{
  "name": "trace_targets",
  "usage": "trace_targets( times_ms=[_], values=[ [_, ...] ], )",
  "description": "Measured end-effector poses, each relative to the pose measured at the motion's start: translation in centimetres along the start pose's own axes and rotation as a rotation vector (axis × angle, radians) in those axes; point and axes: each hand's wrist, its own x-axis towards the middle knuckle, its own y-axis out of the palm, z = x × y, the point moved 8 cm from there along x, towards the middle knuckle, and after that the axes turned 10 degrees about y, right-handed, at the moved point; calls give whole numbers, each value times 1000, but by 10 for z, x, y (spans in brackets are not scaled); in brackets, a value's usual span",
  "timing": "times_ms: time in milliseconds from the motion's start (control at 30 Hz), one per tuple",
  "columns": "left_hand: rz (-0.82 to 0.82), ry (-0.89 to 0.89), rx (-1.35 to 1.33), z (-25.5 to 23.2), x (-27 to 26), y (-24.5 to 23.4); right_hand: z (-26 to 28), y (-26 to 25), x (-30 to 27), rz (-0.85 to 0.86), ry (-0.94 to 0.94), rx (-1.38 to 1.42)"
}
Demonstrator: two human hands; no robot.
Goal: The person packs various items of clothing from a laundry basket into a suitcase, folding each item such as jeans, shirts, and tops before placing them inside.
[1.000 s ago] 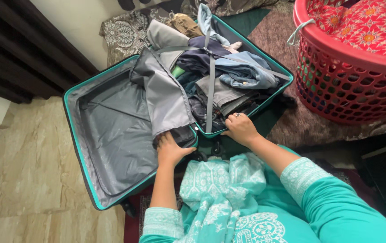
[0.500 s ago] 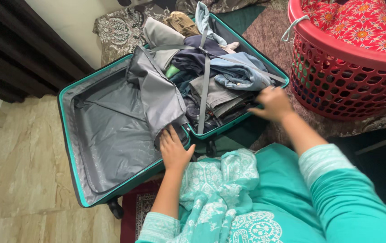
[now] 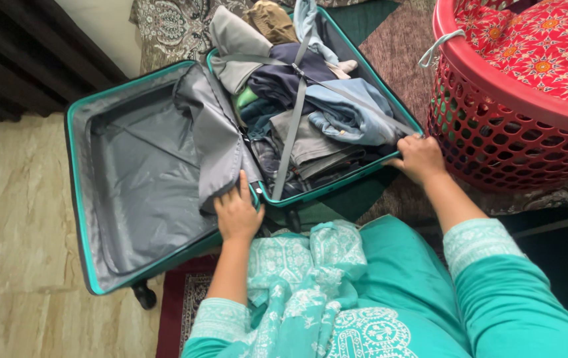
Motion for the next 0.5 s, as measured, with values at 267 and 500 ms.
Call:
trace_targets(
  times_ms=[267,500],
  values=[
    [-1,-14,26,48,-8,0,49,-55,-60,111,21,69],
    [0,-12,7,67,-14,-6,68,-72,-99,167,16,45]
  ],
)
